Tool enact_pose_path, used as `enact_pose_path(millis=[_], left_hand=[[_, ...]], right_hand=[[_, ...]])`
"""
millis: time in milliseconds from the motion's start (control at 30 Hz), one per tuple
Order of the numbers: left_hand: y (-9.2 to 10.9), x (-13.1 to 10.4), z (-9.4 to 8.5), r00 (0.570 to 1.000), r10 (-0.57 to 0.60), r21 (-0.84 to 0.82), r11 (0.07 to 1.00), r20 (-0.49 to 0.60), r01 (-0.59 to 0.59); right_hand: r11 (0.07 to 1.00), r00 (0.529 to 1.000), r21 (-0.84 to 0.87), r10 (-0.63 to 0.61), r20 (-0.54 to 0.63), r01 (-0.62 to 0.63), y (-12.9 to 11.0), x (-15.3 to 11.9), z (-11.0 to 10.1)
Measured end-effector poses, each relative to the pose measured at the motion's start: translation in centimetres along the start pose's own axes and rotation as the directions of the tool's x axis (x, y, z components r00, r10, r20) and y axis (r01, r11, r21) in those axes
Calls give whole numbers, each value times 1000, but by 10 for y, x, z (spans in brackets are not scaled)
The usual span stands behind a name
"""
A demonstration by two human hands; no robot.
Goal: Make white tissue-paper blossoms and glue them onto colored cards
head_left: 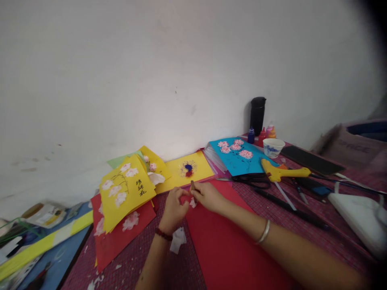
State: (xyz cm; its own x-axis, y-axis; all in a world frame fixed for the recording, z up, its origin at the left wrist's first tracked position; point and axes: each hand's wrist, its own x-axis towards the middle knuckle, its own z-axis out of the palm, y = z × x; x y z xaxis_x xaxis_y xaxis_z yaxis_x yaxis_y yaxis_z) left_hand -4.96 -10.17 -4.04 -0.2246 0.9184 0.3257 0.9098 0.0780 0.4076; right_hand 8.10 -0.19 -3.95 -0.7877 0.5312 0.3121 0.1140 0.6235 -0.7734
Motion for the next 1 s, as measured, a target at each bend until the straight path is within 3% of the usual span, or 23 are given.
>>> enact_pose_path(millis=[267, 600, 700, 800, 900, 1000], left_hand=[[1, -4, 23, 993, -96, 126, 988, 68, 87], [-2, -5, 21, 990, -112, 134, 986, 81, 100], [-5, -4, 8, 990, -104, 81, 992, 92, 96], [-6, -12, -19, 988, -124, 9, 992, 94, 124], [-4, -34, -47, 970, -172, -58, 981, 169, 184], [-2, -65, -58, 939, -199, -38, 975, 280, 218]], right_hand=[[1000, 999, 14, -6, -36, 6, 2, 2, 3], [994, 997, 111, -6, -72, 14, -3, 2, -12], [986, 996, 165, 5, -90, 10, -2, 3, -17], [972, 994, 236, 26, -106, 0, -5, 4, -24], [945, 994, 327, 51, -96, -17, -13, 4, -30], [886, 997, 461, 74, -38, -48, -25, 2, -34]])
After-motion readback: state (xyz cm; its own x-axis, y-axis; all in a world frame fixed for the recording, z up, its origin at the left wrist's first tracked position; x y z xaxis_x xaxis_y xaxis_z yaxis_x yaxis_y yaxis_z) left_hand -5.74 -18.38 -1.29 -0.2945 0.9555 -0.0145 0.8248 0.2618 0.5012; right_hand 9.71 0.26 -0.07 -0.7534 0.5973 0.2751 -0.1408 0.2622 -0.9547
